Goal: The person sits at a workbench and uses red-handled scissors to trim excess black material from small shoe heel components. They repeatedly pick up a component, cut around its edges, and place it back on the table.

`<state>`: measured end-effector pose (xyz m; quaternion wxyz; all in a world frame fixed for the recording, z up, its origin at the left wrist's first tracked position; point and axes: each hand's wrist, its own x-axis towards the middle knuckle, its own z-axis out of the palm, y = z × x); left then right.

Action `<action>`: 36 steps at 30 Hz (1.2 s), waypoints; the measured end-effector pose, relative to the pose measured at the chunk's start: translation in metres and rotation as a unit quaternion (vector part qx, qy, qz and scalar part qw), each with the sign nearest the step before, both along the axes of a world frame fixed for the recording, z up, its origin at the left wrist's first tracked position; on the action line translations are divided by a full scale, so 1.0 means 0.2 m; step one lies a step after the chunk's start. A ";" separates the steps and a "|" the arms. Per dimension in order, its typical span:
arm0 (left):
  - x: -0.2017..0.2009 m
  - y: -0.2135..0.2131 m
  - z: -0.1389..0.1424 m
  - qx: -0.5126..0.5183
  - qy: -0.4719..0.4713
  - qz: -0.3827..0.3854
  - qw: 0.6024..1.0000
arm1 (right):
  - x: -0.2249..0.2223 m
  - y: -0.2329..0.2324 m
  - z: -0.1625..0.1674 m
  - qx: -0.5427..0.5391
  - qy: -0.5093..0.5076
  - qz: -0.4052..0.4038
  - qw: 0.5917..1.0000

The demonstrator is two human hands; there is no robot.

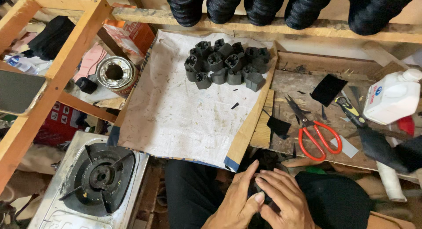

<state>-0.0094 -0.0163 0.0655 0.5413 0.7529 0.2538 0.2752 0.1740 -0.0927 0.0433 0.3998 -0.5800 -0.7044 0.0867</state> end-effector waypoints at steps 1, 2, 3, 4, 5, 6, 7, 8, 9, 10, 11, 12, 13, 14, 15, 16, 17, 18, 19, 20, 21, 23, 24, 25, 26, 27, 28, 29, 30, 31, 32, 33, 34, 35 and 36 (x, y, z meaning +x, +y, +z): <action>-0.01 0.01 0.00 0.010 -0.032 -0.010 0.999 | 0.01 -0.01 -0.03 -0.023 0.051 -0.010 0.998; -0.01 0.02 0.00 0.020 -0.066 -0.021 0.997 | 0.02 -0.03 -0.06 -0.046 0.100 -0.021 0.994; -0.02 0.03 0.00 0.029 -0.098 -0.032 0.994 | 0.03 -0.06 -0.09 -0.070 0.150 -0.032 0.986; -0.01 0.02 0.00 0.053 -0.059 -0.018 0.997 | 0.05 -0.07 -0.13 -0.158 0.293 -0.056 0.941; 0.00 0.01 0.00 0.077 -0.020 -0.003 0.997 | 0.07 -0.07 -0.17 -0.241 0.427 -0.079 0.868; 0.01 0.01 0.00 0.103 0.019 0.012 0.994 | 0.09 -0.07 -0.22 -0.315 0.548 -0.100 0.769; 0.02 0.01 0.00 0.122 0.049 0.031 0.991 | 0.09 -0.08 -0.26 -0.320 0.570 -0.129 0.746; 0.03 0.02 -0.01 0.141 0.080 0.049 0.986 | 0.09 -0.07 -0.30 -0.325 0.591 -0.159 0.721; 0.04 0.03 -0.01 0.161 0.110 0.067 0.979 | 0.09 -0.07 -0.33 -0.327 0.611 -0.188 0.695; 0.04 0.04 -0.01 0.201 0.065 0.073 0.975 | 0.08 -0.07 -0.35 -0.345 0.640 -0.152 0.670; 0.03 0.05 -0.01 0.239 0.020 0.079 0.968 | 0.08 -0.07 -0.37 -0.362 0.666 -0.116 0.641; 0.03 0.06 -0.01 0.276 -0.024 0.085 0.957 | 0.08 -0.08 -0.37 -0.379 0.691 -0.078 0.611; 0.03 0.06 -0.01 0.260 -0.026 0.068 0.963 | 0.08 -0.08 -0.37 -0.382 0.671 -0.069 0.632; 0.03 0.07 0.00 0.243 -0.028 0.051 0.968 | 0.09 -0.08 -0.36 -0.384 0.651 -0.059 0.652; 0.03 0.07 0.00 0.227 -0.029 0.033 0.973 | 0.09 -0.08 -0.34 -0.386 0.631 -0.049 0.671; 0.02 0.07 0.00 0.220 -0.022 0.026 0.975 | 0.09 -0.07 -0.33 -0.385 0.630 -0.045 0.673; 0.02 0.07 0.01 0.213 -0.014 0.018 0.977 | 0.10 -0.07 -0.31 -0.384 0.629 -0.041 0.675; 0.02 0.07 0.02 0.206 -0.007 0.011 0.978 | 0.10 -0.06 -0.29 -0.382 0.628 -0.036 0.676; 0.01 0.07 0.02 0.207 -0.002 0.005 0.978 | 0.10 -0.05 -0.27 -0.380 0.580 -0.044 0.719; 0.01 0.08 0.03 0.209 0.003 0.000 0.978 | 0.11 -0.04 -0.25 -0.377 0.528 -0.051 0.759; 0.01 0.08 0.04 0.210 0.008 -0.004 0.978 | 0.11 -0.04 -0.24 -0.372 0.474 -0.058 0.796; 0.00 0.07 0.05 0.208 0.025 -0.020 0.978 | 0.12 -0.06 -0.22 -0.395 0.432 -0.041 0.810; 0.00 0.07 0.06 0.209 0.033 -0.027 0.977 | 0.13 -0.06 -0.22 -0.404 0.410 -0.033 0.817; 0.00 0.07 0.06 0.206 0.039 -0.034 0.977 | 0.14 -0.07 -0.23 -0.404 0.386 -0.035 0.829; 0.01 0.07 0.06 0.202 0.046 -0.040 0.977 | 0.15 -0.08 -0.23 -0.404 0.362 -0.037 0.839; 0.01 0.06 0.06 0.199 0.053 -0.046 0.977 | 0.16 -0.08 -0.24 -0.403 0.338 -0.040 0.849; 0.02 0.06 0.06 0.158 0.036 -0.046 0.986 | 0.17 -0.09 -0.25 -0.299 0.274 -0.002 0.914; 0.02 0.06 0.05 0.116 0.019 -0.046 0.992 | 0.17 -0.09 -0.26 -0.189 0.203 0.040 0.960; 0.02 0.06 0.05 0.074 0.002 -0.045 0.996 | 0.18 -0.09 -0.26 -0.077 0.127 0.085 0.985; 0.02 0.06 0.03 0.001 0.002 -0.031 1.000 | 0.19 -0.07 -0.26 -0.201 0.280 0.066 0.936; 0.02 0.06 0.02 -0.072 0.002 -0.017 0.997 | 0.20 -0.04 -0.25 -0.317 0.421 0.047 0.849; 0.01 0.05 0.00 -0.146 0.003 -0.003 0.989 | 0.22 -0.01 -0.23 -0.420 0.546 0.027 0.725; 0.00 0.05 -0.02 -0.186 -0.021 0.002 0.982 | 0.24 0.01 -0.20 -0.396 0.483 -0.012 0.781; -0.01 0.06 -0.04 -0.226 -0.045 0.007 0.973 | 0.27 0.02 -0.17 -0.368 0.416 -0.051 0.830; -0.02 0.06 -0.07 -0.265 -0.069 0.012 0.962 | 0.30 0.04 -0.13 -0.336 0.345 -0.090 0.872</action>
